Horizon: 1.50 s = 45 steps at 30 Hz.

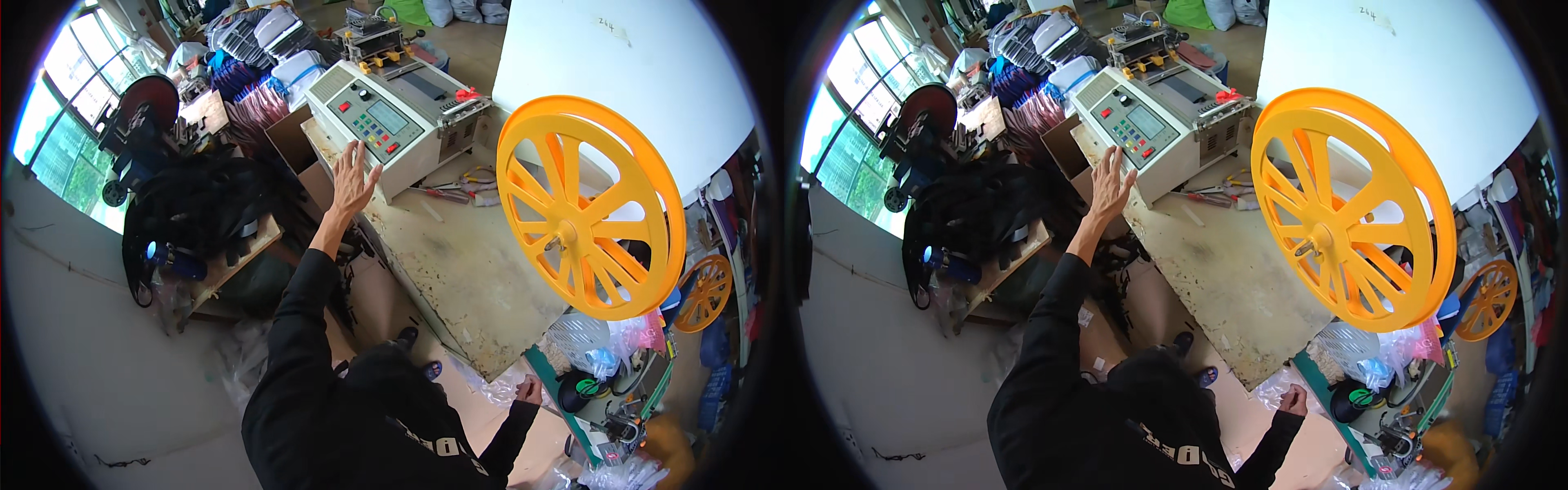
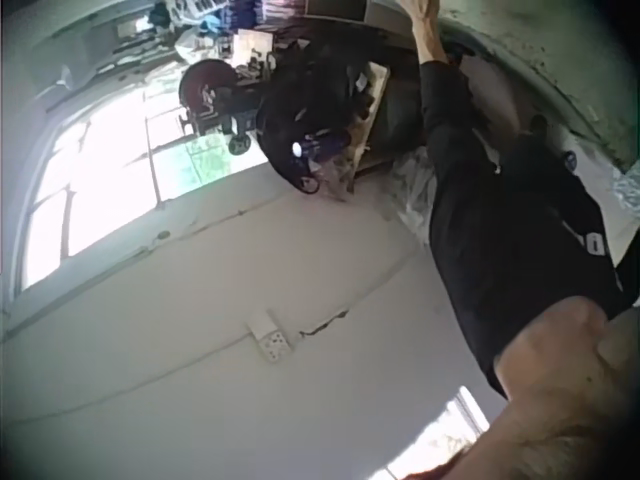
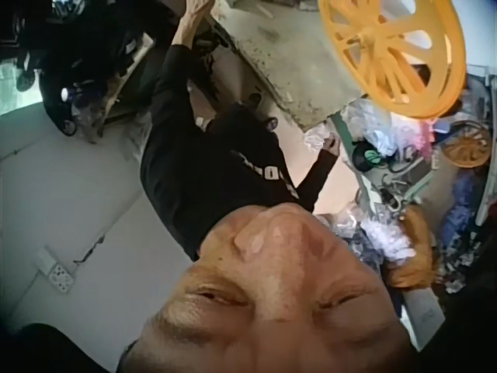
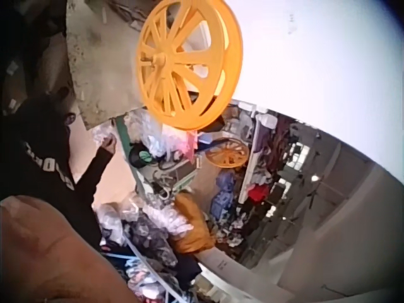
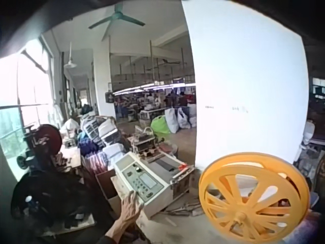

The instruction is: The person operates a strap cutting machine by pressing buttons on the control panel, pulls strap material from a spool wheel, and feeds and cuts straps.

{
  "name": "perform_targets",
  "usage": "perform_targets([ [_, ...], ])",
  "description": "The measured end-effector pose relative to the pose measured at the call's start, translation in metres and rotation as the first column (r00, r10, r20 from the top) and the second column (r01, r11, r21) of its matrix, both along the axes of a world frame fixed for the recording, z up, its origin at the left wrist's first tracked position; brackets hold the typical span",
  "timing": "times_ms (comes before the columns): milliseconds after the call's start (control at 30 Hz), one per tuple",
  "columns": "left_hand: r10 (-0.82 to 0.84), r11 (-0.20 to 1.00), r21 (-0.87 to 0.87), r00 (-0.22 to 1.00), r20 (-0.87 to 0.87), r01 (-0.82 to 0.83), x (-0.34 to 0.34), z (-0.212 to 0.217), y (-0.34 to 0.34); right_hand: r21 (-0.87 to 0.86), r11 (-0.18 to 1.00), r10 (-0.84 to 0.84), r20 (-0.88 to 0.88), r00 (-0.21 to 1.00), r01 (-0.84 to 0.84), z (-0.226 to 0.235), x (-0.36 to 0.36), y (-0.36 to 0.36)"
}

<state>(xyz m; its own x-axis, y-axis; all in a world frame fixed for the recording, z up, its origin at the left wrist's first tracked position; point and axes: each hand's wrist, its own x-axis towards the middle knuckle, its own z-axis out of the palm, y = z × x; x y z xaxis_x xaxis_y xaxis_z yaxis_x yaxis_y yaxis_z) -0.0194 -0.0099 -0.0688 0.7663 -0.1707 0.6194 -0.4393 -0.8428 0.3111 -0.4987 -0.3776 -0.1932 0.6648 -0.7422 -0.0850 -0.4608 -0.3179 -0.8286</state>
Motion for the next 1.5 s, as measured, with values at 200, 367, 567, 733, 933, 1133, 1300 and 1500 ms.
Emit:
perform_targets([
  [200,-0.008,1.0,0.001,0.998,0.064,0.008,0.013,0.0,0.015,-0.172,0.956,0.25,0.053,0.967,-0.238,0.077,0.08,0.049],
  [367,-0.094,0.994,-0.034,0.986,0.138,0.1,0.032,-0.006,0.02,-0.264,0.894,0.416,0.187,0.89,-0.362,0.148,0.193,0.12],
  [567,-0.166,0.98,-0.101,0.982,0.084,0.174,0.041,-0.013,0.038,-0.561,0.653,0.704,0.2,0.682,-0.509,0.224,0.382,0.176],
  [733,-0.22,0.961,-0.162,0.974,0.052,0.226,0.048,-0.018,0.038,-0.632,0.617,0.682,0.132,0.719,-0.469,0.263,0.518,0.173],
  [933,-0.255,0.952,-0.169,0.966,0.032,0.257,0.049,-0.007,0.041,-0.779,0.357,0.589,-0.24,0.772,-0.515,0.252,0.625,0.152],
  [1133,-0.238,0.957,-0.17,0.971,0.014,0.237,0.052,-0.004,0.046,-0.651,0.377,0.403,-0.525,0.749,-0.659,0.245,0.669,0.172],
  [1300,-0.207,0.962,-0.182,0.978,0.014,0.206,0.058,0.007,0.042,-0.597,0.395,0.456,-0.532,0.714,-0.698,0.242,0.681,0.161],
  [1500,-0.167,0.968,-0.185,0.986,0.024,0.168,0.06,0.015,0.037,-0.546,0.419,0.515,-0.515,0.685,-0.725,0.242,0.69,0.15],
])
